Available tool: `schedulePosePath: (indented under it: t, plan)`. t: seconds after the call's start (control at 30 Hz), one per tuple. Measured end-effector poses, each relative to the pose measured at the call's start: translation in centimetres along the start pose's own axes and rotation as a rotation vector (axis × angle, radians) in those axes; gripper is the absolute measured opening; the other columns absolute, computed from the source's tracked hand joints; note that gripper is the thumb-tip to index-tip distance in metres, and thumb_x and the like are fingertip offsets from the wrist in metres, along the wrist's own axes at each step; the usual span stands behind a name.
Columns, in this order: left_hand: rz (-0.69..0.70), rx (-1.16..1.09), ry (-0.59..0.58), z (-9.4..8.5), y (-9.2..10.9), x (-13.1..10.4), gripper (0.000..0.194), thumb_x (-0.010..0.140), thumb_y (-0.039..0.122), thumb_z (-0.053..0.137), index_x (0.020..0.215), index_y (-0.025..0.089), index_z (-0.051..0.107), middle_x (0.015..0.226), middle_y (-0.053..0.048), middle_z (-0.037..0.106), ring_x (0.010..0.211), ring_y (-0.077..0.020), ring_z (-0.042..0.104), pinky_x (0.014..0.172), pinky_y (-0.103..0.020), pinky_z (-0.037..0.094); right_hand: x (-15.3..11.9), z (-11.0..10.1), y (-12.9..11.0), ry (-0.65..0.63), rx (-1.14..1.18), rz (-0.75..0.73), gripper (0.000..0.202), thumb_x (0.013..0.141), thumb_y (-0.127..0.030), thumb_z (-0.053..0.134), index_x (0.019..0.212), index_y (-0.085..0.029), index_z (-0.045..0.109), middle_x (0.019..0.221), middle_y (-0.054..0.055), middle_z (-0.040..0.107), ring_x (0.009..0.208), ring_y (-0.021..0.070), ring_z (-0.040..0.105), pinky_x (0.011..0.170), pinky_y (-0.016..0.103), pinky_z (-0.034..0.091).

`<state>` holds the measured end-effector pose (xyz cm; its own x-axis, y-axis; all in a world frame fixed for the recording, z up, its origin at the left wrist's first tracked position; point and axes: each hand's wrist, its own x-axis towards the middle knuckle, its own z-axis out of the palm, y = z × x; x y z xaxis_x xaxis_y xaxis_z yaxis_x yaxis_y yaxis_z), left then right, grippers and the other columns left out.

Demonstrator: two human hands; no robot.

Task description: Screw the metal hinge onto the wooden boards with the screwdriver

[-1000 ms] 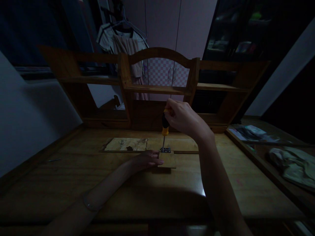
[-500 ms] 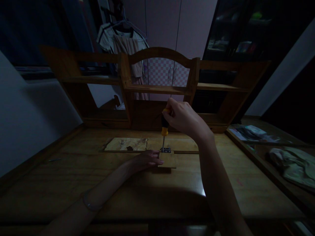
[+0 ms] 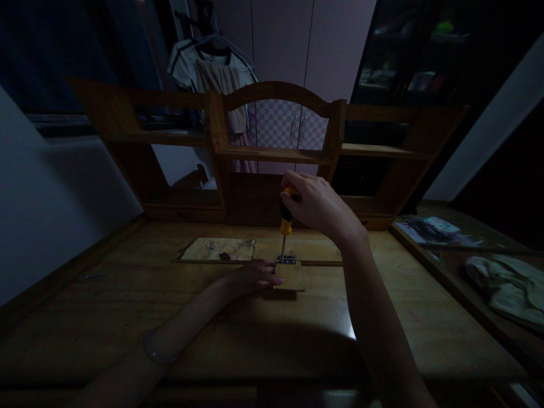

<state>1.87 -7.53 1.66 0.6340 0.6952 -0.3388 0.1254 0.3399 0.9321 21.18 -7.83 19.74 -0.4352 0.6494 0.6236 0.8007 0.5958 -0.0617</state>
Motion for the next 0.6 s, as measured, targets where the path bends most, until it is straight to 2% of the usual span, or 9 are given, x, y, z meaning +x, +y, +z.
schedulePosePath:
  t: [0.23,0.33,0.5,0.6]
  plan:
    - [0.089,-0.073,-0.109,0.5,0.3,0.0,0.043,0.077,0.033,0.075,0.114,0.015,0.066,0.124,-0.011,0.064,0.117,-0.0244,0.059,0.100,-0.031,0.044,0.0,-0.1,0.0,-0.056,0.019,0.013,0.017,0.091,-0.019,0.056,0.107,-0.017,0.060,0.100,0.005,0.061,0.085,0.0194,0.057,0.077,0.028,0.037]
    - [0.089,-0.061,-0.096,0.5,0.1,0.3,0.037,0.080,0.034,0.071,0.110,0.013,0.067,0.118,-0.012,0.065,0.111,-0.0237,0.062,0.098,-0.030,0.045,-0.1,-0.2,-0.1,-0.063,0.006,0.015,0.019,0.089,-0.018,0.055,0.108,-0.017,0.060,0.098,0.005,0.062,0.085,0.0196,0.057,0.075,0.028,0.037]
    - [0.053,0.115,-0.008,0.0,-0.3,1.0,0.046,0.079,0.048,0.069,0.105,0.011,0.066,0.107,-0.014,0.067,0.096,-0.0242,0.065,0.081,-0.031,0.051,-0.2,-0.2,-0.1,-0.052,-0.005,0.010,0.018,0.090,-0.018,0.055,0.107,-0.017,0.060,0.096,0.005,0.062,0.083,0.0191,0.058,0.073,0.028,0.037]
    - [0.025,0.188,0.025,-0.5,-0.4,1.0,0.054,0.079,0.058,0.066,0.102,0.009,0.066,0.097,-0.014,0.067,0.088,-0.0232,0.066,0.078,-0.034,0.053,-0.2,-0.3,0.0,-0.050,-0.014,0.012,0.018,0.090,-0.019,0.055,0.107,-0.017,0.060,0.096,0.005,0.063,0.086,0.0200,0.058,0.073,0.028,0.037]
